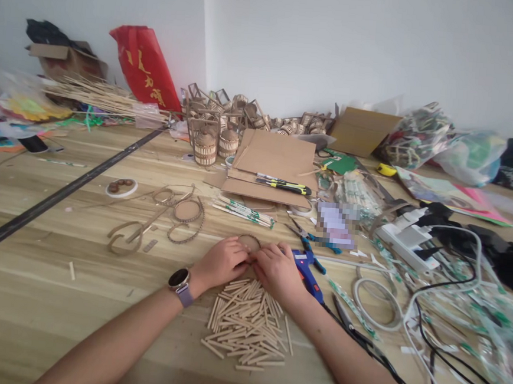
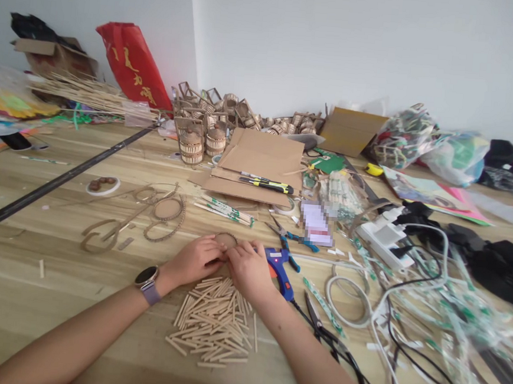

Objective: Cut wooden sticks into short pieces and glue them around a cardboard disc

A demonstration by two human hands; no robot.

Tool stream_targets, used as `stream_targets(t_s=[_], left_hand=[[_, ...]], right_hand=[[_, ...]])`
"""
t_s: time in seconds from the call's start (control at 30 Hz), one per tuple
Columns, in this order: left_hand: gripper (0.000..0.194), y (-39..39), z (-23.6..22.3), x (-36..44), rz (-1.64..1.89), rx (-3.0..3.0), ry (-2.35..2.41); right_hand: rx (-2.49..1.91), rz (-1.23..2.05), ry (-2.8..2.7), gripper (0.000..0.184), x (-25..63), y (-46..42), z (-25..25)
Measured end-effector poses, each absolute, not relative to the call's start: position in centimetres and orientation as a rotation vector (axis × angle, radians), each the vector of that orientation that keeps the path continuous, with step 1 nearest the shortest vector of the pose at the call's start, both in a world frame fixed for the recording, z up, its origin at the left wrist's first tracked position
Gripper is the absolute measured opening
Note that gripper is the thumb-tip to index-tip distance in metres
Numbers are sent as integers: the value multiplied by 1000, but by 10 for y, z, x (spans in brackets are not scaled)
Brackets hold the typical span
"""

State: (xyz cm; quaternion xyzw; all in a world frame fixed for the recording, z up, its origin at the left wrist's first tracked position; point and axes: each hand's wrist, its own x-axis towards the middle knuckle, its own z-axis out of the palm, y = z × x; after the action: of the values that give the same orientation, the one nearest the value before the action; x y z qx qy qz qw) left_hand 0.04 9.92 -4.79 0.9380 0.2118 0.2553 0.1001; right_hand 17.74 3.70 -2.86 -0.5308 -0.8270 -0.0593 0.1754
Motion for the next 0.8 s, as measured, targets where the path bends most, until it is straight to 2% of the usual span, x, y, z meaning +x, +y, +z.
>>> stream_targets(t_s=[0.33, 0.8], left_hand=[[4, 99, -45, 1, 738, 2737, 665], [13, 102, -45, -3, 684, 2759, 565]], right_hand=[[-1503, -240, -2388, 7, 174, 37, -29], [-1467, -211, -2392, 11, 178, 39, -31]])
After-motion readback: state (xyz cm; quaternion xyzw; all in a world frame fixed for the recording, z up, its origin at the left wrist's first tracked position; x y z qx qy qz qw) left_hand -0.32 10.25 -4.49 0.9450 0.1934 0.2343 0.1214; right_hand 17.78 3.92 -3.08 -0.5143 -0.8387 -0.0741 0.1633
